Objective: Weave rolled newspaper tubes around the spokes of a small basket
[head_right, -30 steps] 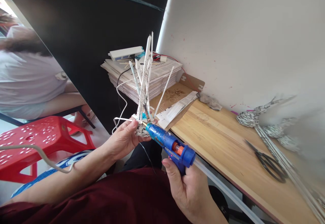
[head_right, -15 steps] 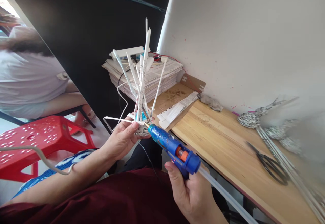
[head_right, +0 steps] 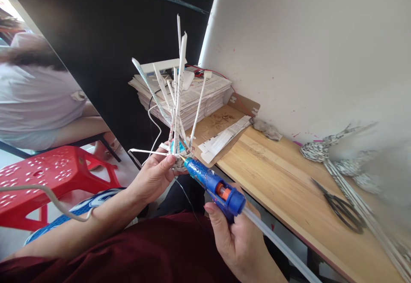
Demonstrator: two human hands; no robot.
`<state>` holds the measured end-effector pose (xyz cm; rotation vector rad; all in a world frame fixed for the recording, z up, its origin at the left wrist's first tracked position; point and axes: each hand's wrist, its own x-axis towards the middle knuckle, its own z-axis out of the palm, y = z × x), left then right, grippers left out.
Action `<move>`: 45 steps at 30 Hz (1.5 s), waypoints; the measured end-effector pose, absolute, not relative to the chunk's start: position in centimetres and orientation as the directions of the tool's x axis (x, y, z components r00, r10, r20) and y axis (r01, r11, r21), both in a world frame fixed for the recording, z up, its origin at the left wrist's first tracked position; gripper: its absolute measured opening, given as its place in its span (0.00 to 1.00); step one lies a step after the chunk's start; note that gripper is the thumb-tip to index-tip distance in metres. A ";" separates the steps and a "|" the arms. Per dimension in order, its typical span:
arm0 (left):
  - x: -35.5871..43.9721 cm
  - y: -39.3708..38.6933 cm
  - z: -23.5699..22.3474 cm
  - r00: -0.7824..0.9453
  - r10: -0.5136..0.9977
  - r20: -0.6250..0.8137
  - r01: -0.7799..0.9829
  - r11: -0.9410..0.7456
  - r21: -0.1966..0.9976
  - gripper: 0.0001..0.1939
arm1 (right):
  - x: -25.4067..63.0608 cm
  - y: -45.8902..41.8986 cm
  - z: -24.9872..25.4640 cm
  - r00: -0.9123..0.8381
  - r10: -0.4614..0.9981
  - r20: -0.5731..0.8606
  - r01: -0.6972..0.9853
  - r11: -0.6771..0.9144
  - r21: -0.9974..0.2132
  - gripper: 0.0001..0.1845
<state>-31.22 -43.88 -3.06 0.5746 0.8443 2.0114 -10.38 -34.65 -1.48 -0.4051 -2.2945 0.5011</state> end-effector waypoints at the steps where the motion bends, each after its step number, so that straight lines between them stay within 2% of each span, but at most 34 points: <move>1: -31.2 -43.9 -3.1 -0.528 0.845 0.082 -0.537 -0.407 0.739 0.26 | -10.4 -34.6 -1.4 -0.678 0.425 0.600 0.138 0.875 -0.464 0.07; 12: -31.3 -43.9 -3.3 -0.535 0.843 0.059 -0.560 -0.406 0.722 0.24 | -10.7 -34.4 -1.8 -0.692 0.435 0.576 0.188 0.879 -0.438 0.09; 17: -31.4 -43.9 -3.3 -0.553 0.830 0.072 -0.541 -0.423 0.727 0.26 | -10.5 -34.4 -1.9 -0.651 0.427 0.628 0.226 0.899 -0.376 0.12; 26: -31.3 -43.8 -3.5 -0.583 0.808 0.079 -0.529 -0.451 0.719 0.28 | -10.3 -35.0 -1.9 -0.703 0.441 0.558 0.146 0.858 -0.493 0.10; 38: -31.4 -43.8 -3.6 -0.584 0.809 0.061 -0.554 -0.453 0.698 0.26 | -10.2 -34.3 -2.6 -0.667 0.463 0.584 0.186 0.862 -0.471 0.11; 45: -31.3 -43.8 -3.7 -0.579 0.813 0.061 -0.548 -0.443 0.709 0.29 | -10.1 -35.1 -2.5 -0.724 0.456 0.518 0.125 0.825 -0.551 0.12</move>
